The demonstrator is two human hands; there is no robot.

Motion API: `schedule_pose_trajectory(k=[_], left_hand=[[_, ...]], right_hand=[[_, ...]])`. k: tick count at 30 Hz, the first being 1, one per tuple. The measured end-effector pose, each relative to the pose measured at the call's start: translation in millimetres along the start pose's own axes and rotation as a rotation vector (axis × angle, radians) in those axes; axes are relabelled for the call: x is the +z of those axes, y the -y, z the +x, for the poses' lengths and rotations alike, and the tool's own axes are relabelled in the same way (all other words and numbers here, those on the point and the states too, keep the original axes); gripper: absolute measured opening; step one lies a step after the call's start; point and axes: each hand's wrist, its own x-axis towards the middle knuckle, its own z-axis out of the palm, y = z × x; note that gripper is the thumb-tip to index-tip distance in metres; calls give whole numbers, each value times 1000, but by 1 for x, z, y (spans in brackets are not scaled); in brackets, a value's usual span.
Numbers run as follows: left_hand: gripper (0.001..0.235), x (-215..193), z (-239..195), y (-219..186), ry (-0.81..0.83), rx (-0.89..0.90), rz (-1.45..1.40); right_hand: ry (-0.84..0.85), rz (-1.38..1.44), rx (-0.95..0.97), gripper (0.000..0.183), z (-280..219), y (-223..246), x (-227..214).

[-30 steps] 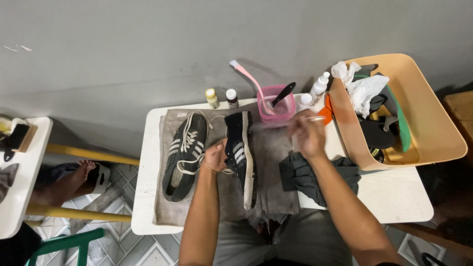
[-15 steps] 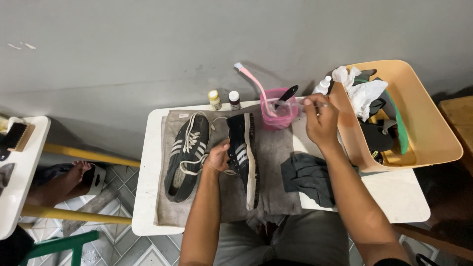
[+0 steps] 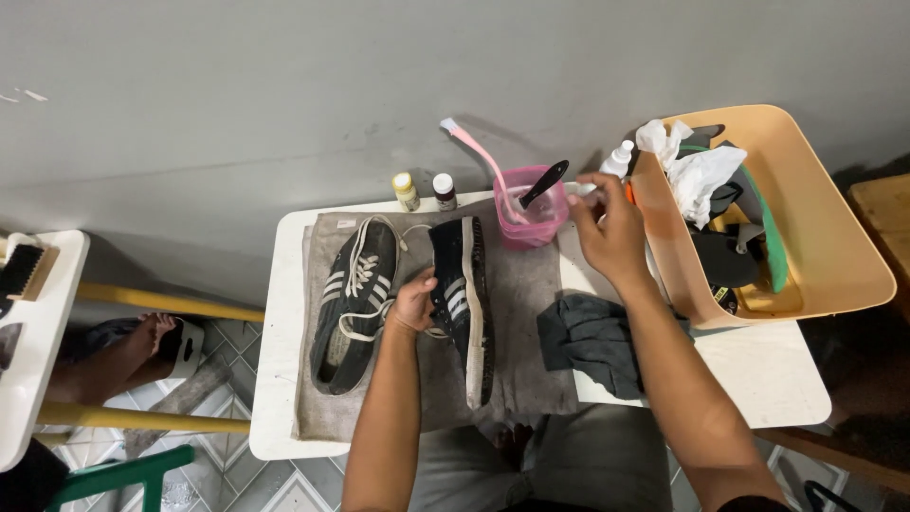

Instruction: The person cleans a black sneaker by applying a liquid from a spray bottle and scrubbing the surface with a brush. They use a cloth to wipe the shoe and repeat the process on different areas of the sneaker.

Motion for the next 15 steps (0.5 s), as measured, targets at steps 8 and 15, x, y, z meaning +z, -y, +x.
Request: schedule_pose_trajectory(k=[8,15], left_hand=[[61,11,-3,-4,22,-23,-1],[59,1,-1,-4,11,-32,4]], right_hand=[[-18,-289,-131,28,33,28,-14],[541,-754,-84,52,83,48,12]])
